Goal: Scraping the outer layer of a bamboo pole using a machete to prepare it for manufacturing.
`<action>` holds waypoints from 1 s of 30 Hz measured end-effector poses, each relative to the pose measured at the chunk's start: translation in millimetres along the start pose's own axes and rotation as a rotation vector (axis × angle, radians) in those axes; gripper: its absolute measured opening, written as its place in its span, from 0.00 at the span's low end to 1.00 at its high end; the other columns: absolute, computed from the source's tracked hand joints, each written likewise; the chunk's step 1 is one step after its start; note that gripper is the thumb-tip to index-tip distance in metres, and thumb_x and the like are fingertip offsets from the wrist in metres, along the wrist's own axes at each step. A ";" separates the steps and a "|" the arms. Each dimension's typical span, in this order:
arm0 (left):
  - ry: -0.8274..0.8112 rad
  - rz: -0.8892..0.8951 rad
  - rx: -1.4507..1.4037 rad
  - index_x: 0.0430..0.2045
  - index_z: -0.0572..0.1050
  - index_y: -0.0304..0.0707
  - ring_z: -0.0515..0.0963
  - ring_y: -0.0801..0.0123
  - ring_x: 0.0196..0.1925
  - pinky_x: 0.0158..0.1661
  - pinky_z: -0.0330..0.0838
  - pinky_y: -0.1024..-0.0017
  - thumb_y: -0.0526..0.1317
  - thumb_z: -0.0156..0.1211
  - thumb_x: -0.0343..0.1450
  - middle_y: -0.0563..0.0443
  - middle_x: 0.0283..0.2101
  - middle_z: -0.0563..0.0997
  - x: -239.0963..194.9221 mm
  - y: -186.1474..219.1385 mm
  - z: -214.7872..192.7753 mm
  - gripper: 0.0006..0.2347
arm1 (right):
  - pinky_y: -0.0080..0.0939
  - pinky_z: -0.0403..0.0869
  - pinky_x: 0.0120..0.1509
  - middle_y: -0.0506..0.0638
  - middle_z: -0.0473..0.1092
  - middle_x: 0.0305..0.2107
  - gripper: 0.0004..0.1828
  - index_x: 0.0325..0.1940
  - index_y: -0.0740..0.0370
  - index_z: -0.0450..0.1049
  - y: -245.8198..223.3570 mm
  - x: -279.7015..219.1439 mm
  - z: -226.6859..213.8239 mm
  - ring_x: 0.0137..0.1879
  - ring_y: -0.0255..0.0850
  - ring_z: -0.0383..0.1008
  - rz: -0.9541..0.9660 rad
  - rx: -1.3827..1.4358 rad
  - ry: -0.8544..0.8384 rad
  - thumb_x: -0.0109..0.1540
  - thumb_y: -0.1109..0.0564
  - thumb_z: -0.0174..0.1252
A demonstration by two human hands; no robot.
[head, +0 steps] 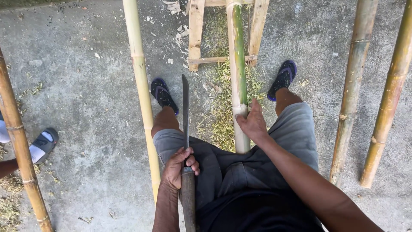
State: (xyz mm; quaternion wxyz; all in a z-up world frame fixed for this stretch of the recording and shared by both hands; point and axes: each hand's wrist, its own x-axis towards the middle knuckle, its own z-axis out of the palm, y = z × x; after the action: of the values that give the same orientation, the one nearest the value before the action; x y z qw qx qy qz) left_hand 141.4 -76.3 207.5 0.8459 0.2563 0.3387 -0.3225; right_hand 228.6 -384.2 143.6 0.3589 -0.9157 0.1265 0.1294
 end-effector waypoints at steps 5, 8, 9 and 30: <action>-0.014 -0.002 -0.024 0.35 0.70 0.35 0.75 0.61 0.23 0.26 0.74 0.59 0.39 0.57 0.74 0.51 0.18 0.68 -0.9 -1.6 -3.9 0.06 | 0.51 0.76 0.58 0.70 0.55 0.62 0.52 0.75 0.73 0.39 -37.6 30.1 -11.3 0.56 0.59 0.72 0.167 -0.017 -0.042 0.57 0.51 0.60; -0.008 0.003 -0.027 0.35 0.70 0.36 0.75 0.61 0.21 0.25 0.74 0.60 0.39 0.57 0.74 0.52 0.18 0.68 -1.9 2.4 -4.9 0.06 | 0.55 0.73 0.60 0.67 0.62 0.57 0.47 0.75 0.66 0.46 -55.9 44.3 -16.1 0.53 0.57 0.74 0.178 -0.077 -0.042 0.59 0.49 0.60; -0.012 0.006 -0.028 0.35 0.70 0.36 0.75 0.61 0.21 0.25 0.74 0.60 0.39 0.57 0.74 0.52 0.18 0.68 1.2 5.7 -5.2 0.06 | 0.55 0.73 0.60 0.67 0.62 0.57 0.47 0.75 0.66 0.46 -78.0 50.7 -29.2 0.53 0.57 0.74 0.174 -0.078 -0.039 0.59 0.49 0.60; 0.041 0.274 1.992 0.38 0.77 0.44 0.81 0.55 0.29 0.35 0.75 0.52 0.59 0.48 0.76 0.46 0.21 0.77 117.4 111.3 137.1 0.20 | 0.50 0.56 0.78 0.46 0.75 0.47 0.24 0.57 0.48 0.76 -64.7 165.1 -161.8 0.60 0.42 0.69 -0.411 -0.673 -0.495 0.59 0.40 0.62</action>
State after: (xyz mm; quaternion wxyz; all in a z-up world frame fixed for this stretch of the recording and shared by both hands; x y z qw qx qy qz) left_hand 343.4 -135.8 232.4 0.2698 0.8893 -0.1032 -0.3545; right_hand 427.6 -472.8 244.6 0.0795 -0.9288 -0.1962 0.3042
